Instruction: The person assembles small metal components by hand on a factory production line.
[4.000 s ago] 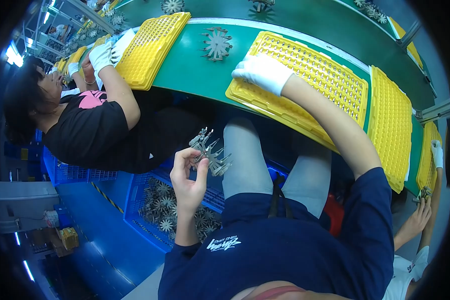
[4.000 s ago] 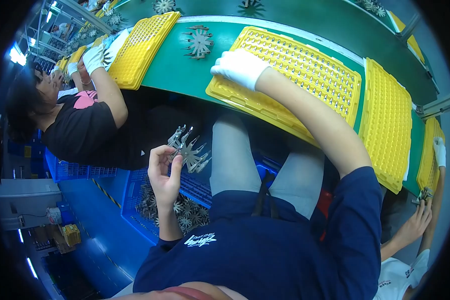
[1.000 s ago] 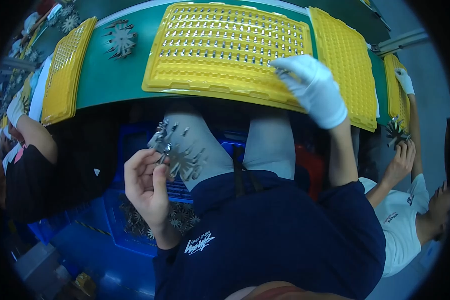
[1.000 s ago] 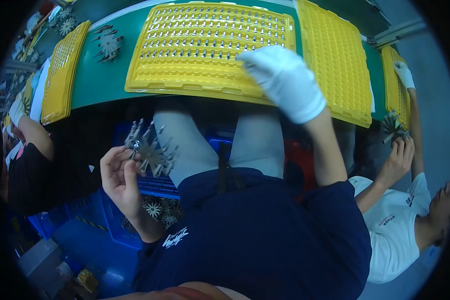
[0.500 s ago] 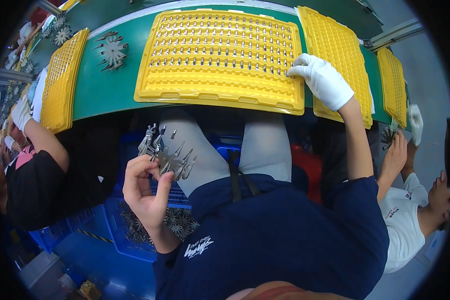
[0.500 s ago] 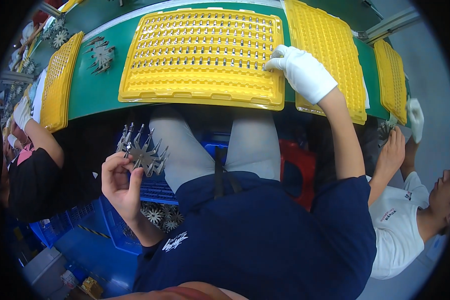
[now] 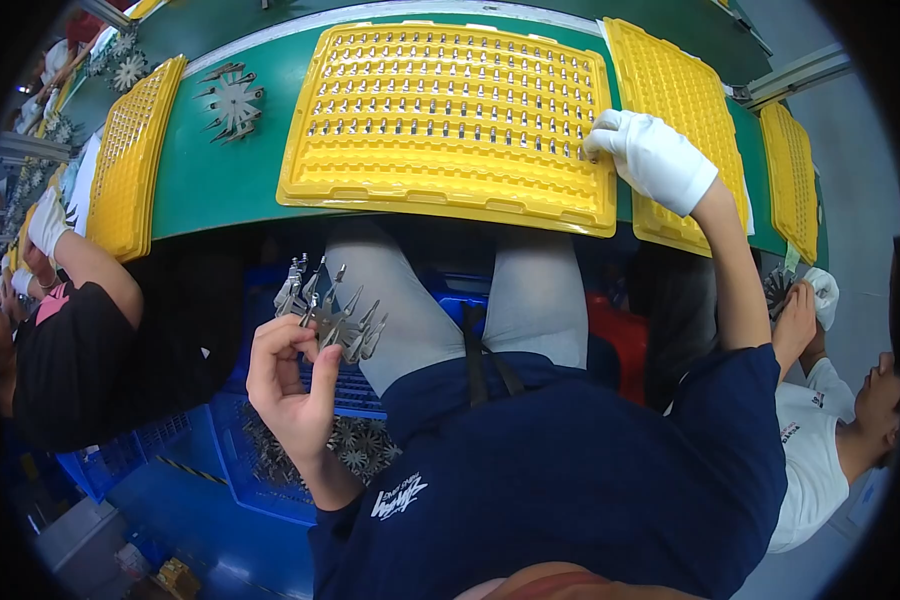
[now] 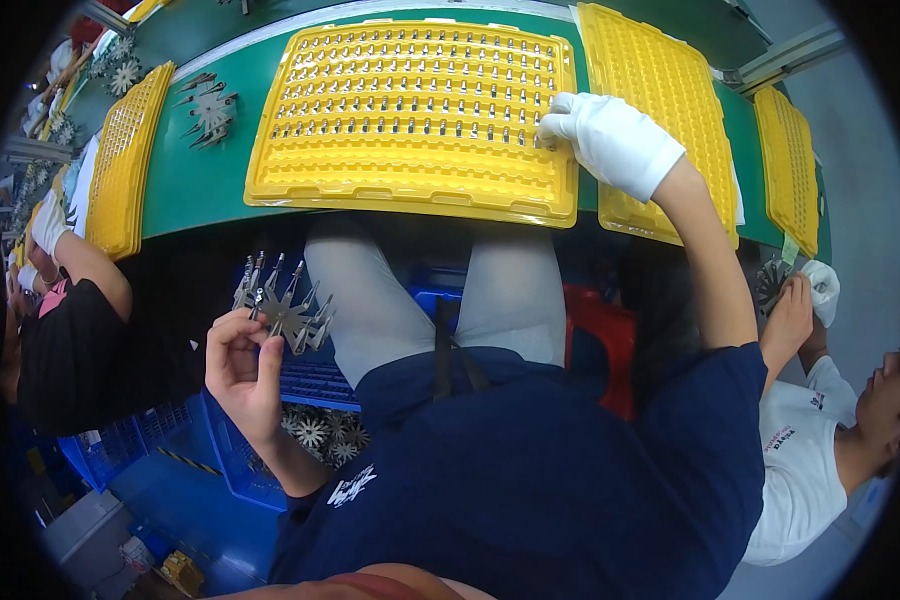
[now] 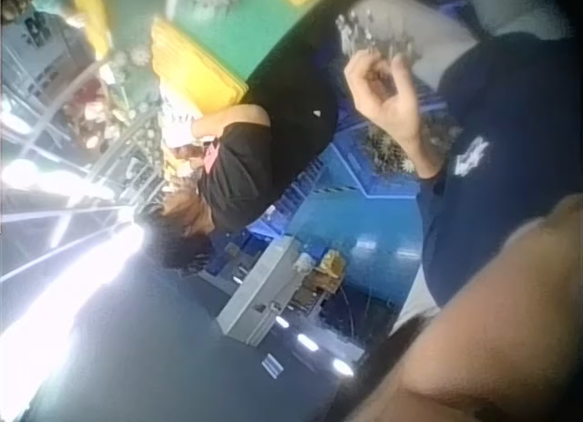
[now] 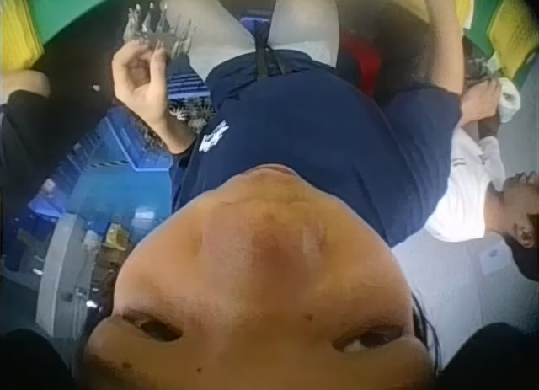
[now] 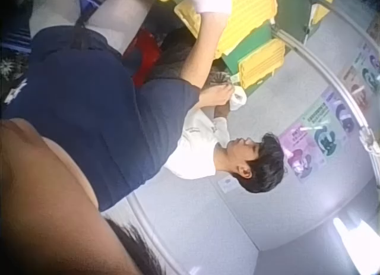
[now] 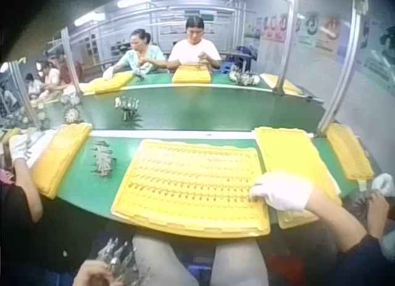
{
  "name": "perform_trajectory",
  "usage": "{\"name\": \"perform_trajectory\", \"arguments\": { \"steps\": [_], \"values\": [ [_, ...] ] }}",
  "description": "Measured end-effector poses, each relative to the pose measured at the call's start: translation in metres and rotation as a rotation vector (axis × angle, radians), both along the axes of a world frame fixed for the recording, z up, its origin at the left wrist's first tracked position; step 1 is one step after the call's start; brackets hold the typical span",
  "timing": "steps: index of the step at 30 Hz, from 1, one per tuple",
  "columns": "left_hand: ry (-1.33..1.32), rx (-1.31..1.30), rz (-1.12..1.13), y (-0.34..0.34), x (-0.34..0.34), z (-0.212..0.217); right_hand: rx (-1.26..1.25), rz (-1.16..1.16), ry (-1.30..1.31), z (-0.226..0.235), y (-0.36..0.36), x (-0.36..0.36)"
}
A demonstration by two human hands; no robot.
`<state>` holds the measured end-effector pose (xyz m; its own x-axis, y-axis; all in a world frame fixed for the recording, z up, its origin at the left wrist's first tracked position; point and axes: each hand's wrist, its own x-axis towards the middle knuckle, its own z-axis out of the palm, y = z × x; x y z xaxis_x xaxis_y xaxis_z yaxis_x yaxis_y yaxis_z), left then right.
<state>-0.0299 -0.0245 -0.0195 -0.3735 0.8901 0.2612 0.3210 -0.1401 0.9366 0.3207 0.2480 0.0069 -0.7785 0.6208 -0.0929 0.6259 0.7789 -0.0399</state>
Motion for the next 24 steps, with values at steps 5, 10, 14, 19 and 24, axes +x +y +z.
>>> {"name": "perform_trajectory", "arguments": {
  "steps": [5,10,14,19,24],
  "values": [
    [0.003,-0.005,0.014,0.001,-0.001,-0.002,-0.033,0.028,0.031,0.003,0.001,0.0],
    [-0.006,-0.011,0.005,0.002,-0.001,-0.004,-0.15,0.022,0.171,-0.005,0.006,0.014],
    [-0.01,-0.013,0.012,0.002,0.0,-0.006,-0.078,0.015,0.15,-0.006,0.002,0.01],
    [-0.015,-0.015,0.015,0.002,0.0,-0.004,-0.07,0.009,0.039,0.002,0.003,-0.005],
    [0.001,-0.027,0.039,-0.003,-0.001,-0.003,-0.066,0.014,0.025,0.005,0.005,-0.004]
  ]
}}
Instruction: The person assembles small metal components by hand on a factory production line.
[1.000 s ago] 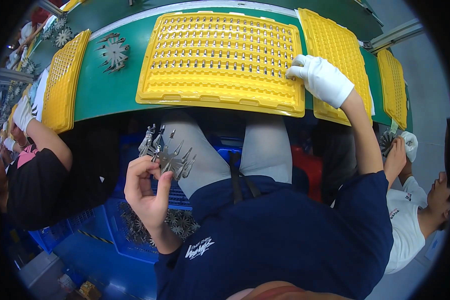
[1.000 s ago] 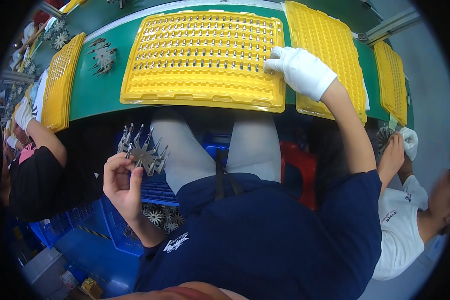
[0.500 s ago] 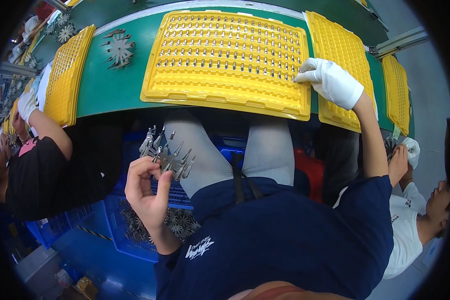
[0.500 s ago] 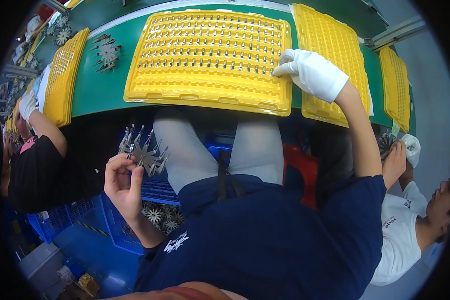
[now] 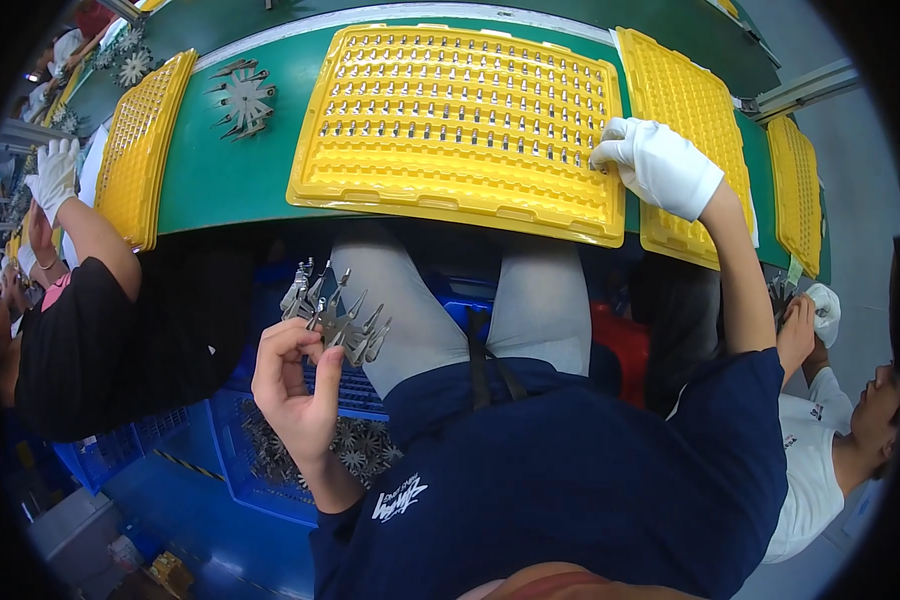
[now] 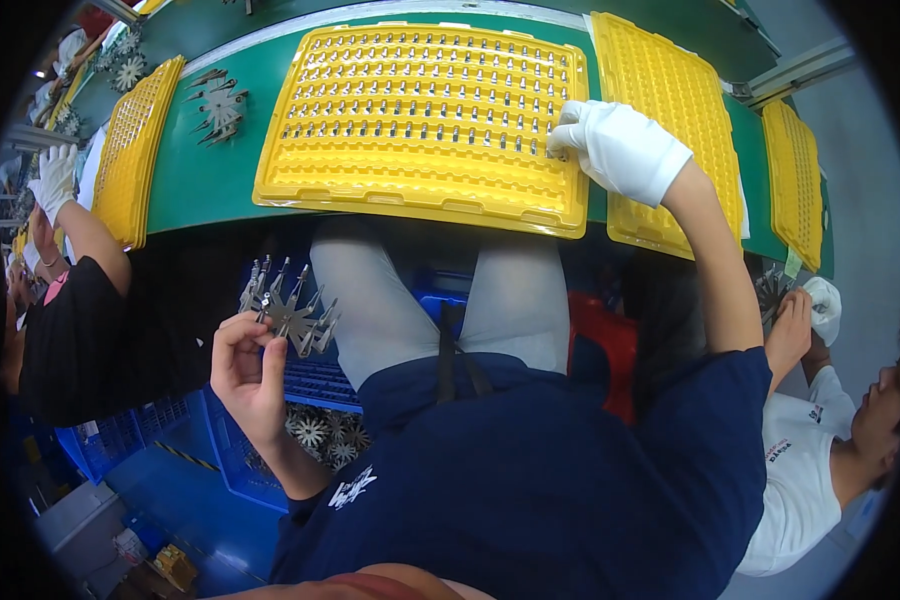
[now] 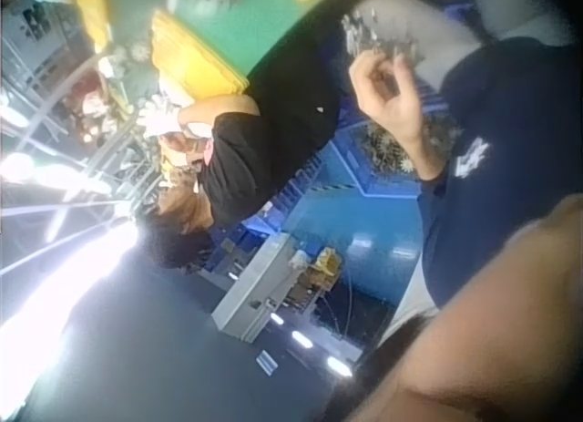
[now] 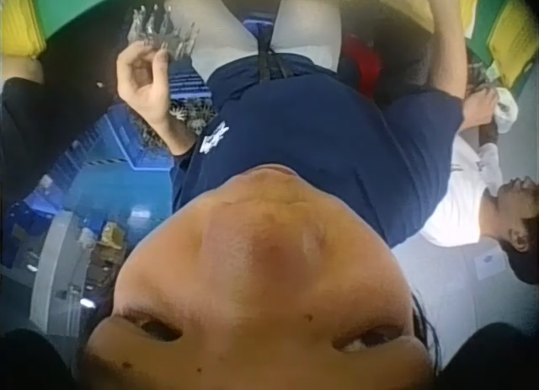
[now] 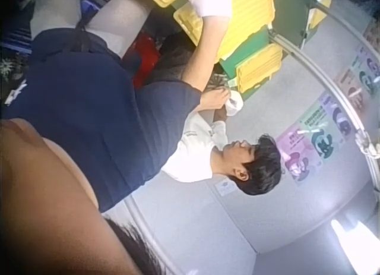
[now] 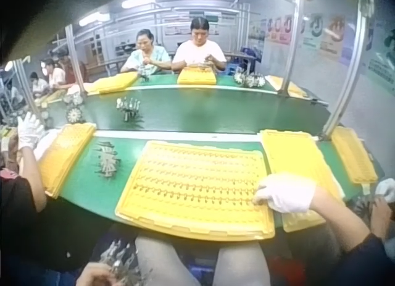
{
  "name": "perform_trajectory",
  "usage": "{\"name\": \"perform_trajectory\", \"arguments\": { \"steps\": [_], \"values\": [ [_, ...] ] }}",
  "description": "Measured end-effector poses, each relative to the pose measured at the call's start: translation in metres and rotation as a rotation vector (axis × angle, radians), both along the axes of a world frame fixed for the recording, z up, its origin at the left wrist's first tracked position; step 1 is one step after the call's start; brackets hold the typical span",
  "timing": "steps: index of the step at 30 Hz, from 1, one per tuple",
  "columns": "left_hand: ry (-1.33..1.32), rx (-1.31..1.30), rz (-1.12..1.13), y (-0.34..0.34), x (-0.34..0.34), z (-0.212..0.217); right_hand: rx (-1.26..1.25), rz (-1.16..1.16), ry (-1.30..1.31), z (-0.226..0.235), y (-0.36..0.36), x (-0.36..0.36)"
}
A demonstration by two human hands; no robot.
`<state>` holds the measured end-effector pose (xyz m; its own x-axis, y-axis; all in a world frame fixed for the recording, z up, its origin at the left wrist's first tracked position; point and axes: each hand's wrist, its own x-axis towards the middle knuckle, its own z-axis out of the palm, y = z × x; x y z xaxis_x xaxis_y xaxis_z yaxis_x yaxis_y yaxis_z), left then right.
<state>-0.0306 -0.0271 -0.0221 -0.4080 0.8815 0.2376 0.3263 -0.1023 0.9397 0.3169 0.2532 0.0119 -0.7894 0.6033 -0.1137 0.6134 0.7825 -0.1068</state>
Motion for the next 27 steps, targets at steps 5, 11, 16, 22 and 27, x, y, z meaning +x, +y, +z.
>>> {"name": "perform_trajectory", "arguments": {
  "steps": [5,11,16,22,27],
  "values": [
    [0.006,-0.009,-0.009,-0.002,-0.003,-0.003,-0.07,-0.006,0.003,0.005,0.004,-0.001],
    [0.046,0.014,-0.017,0.003,-0.003,-0.003,-0.083,-0.006,-0.023,0.007,0.005,-0.001],
    [0.066,0.028,-0.021,0.003,-0.001,0.0,-0.159,-0.013,-0.037,0.008,0.012,-0.004],
    [0.057,0.023,-0.004,0.001,-0.002,-0.001,-0.184,-0.054,-0.043,0.017,0.005,-0.003],
    [0.044,0.004,0.009,0.001,-0.003,-0.006,-0.149,0.048,-0.043,0.013,-0.006,-0.005]
  ]
}}
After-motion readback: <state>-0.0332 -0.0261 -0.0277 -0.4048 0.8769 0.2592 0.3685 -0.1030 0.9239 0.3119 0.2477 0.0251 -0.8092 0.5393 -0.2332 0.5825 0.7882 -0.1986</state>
